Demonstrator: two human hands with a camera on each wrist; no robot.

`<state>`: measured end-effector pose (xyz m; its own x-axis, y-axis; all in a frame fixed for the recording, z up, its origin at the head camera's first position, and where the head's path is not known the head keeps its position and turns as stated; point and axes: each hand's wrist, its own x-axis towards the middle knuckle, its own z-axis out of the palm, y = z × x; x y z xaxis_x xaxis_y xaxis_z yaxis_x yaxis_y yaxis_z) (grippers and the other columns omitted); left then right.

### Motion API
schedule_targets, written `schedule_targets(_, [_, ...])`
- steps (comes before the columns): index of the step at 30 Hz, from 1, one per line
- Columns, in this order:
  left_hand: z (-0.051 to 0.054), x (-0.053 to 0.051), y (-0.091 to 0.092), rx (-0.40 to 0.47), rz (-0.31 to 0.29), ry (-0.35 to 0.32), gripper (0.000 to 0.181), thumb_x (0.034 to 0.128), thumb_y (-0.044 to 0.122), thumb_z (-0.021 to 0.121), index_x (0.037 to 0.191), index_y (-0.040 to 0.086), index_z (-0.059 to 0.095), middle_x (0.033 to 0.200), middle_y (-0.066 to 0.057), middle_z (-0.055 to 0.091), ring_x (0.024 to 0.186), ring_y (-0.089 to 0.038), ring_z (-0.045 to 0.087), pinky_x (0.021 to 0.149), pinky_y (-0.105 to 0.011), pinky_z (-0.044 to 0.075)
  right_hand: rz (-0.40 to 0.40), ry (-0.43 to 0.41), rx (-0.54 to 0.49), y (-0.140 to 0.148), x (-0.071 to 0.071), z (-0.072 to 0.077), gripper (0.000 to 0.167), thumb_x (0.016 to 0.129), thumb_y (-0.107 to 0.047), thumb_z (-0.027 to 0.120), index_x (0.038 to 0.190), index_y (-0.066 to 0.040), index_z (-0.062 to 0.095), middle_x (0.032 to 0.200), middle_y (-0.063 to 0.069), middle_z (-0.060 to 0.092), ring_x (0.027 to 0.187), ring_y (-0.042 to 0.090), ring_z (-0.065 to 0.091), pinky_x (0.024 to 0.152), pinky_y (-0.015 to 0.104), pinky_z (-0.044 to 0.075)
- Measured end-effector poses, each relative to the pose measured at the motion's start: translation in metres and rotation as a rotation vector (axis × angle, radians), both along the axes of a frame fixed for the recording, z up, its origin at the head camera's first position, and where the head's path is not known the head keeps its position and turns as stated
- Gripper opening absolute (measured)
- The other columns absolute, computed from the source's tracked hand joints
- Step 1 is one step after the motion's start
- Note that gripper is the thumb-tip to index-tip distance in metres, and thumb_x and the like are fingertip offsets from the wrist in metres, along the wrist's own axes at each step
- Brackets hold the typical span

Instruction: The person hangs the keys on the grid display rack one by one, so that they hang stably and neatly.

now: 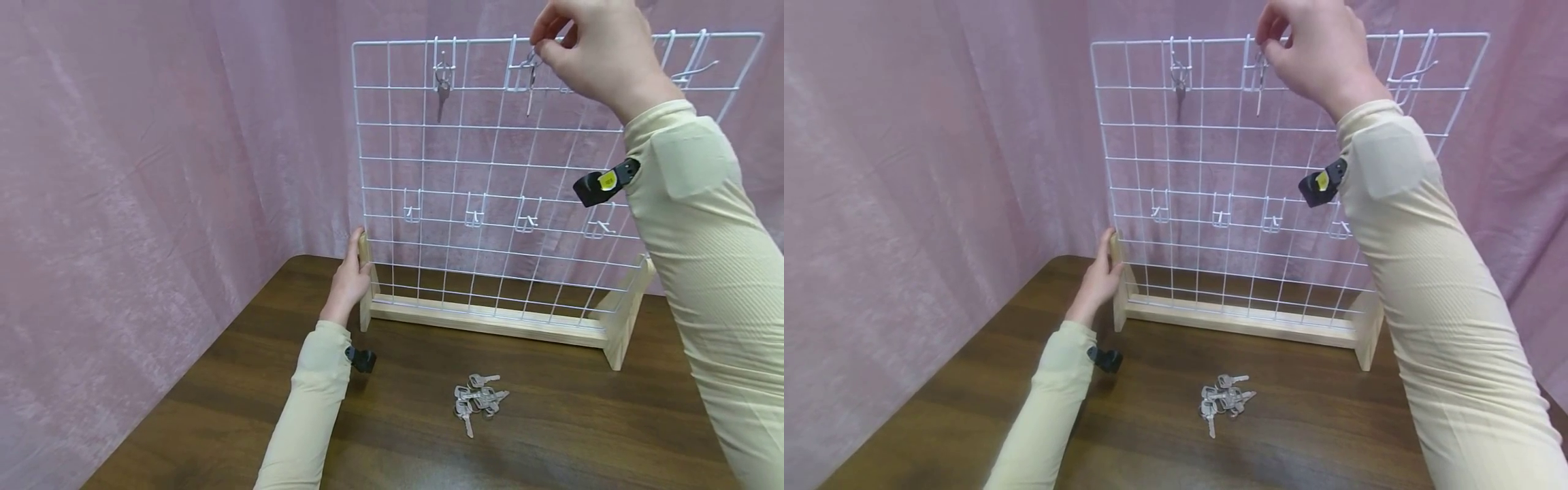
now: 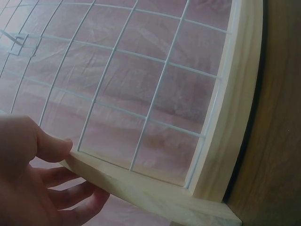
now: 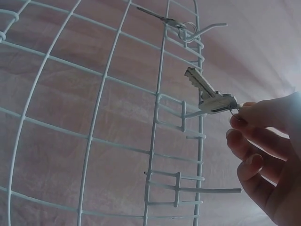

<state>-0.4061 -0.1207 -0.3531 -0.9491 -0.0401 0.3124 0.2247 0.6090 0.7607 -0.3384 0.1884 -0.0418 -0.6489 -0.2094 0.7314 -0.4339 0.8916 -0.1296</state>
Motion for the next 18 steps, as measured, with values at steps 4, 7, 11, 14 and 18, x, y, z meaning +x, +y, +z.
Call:
schedule_targets(4, [0.0006,-0.0004,0.0001,-0.004,-0.003,0.005,0.069,0.0992,0.012,0.048,0.151,0.041,0.012,0.142,-0.025,0.048,0.110,-0.047,0.059,0.089,-0.057,0.050,0.012,0.005,-0.003,0.0017,-0.0013,0.0004,0.025,0.093,-0.021,0.053,0.108,-0.006,0.066,0.073,-0.036,0.037,0.072,-0.012,0.036,0.079,0.017,0.025])
schedule_targets(7, [0.0010,-0.0011,0.0002,-0.005,-0.005,0.004,0.069,0.0992,0.012,0.048,0.151,0.041,0.012,0.143,-0.026,0.047,0.111,-0.047,0.059,0.089,-0.057,0.050,0.024,0.009,-0.007,0.0034,-0.0034,-0.0005,0.022,0.092,-0.020,0.054,0.104,-0.006,0.067,0.075,-0.035,0.038,0.071,-0.012,0.038,0.075,0.015,0.028])
schedule_targets(11, [0.0007,-0.0026,0.0007,0.001,-0.002,0.000,0.069,0.0992,0.012,0.048,0.151,0.041,0.012,0.143,-0.026,0.047,0.112,-0.048,0.058,0.090,-0.058,0.049,0.028,0.014,0.000,0.0040,-0.0057,-0.0017,0.021,0.092,-0.019,0.055,0.104,-0.006,0.067,0.077,-0.034,0.039,0.071,-0.011,0.039,0.071,0.015,0.029])
schedule_targets(14, [0.0004,-0.0042,0.0010,0.002,-0.002,0.003,0.069,0.0991,0.012,0.048,0.151,0.041,0.012,0.142,-0.026,0.047,0.113,-0.048,0.058,0.091,-0.059,0.049,0.020,0.015,0.016,0.0041,-0.0061,-0.0024,0.023,0.092,-0.018,0.054,0.108,-0.006,0.066,0.076,-0.034,0.038,0.070,-0.011,0.038,0.069,0.015,0.030])
schedule_targets(18, [-0.0004,-0.0059,0.0007,0.001,-0.003,0.003,0.069,0.0991,0.012,0.048,0.151,0.041,0.013,0.143,-0.025,0.047,0.114,-0.048,0.057,0.091,-0.059,0.049,0.020,0.011,0.029,0.0045,-0.0057,-0.0038,0.027,0.093,-0.020,0.052,0.112,-0.007,0.065,0.074,-0.035,0.037,0.069,-0.012,0.037,0.069,0.014,0.030])
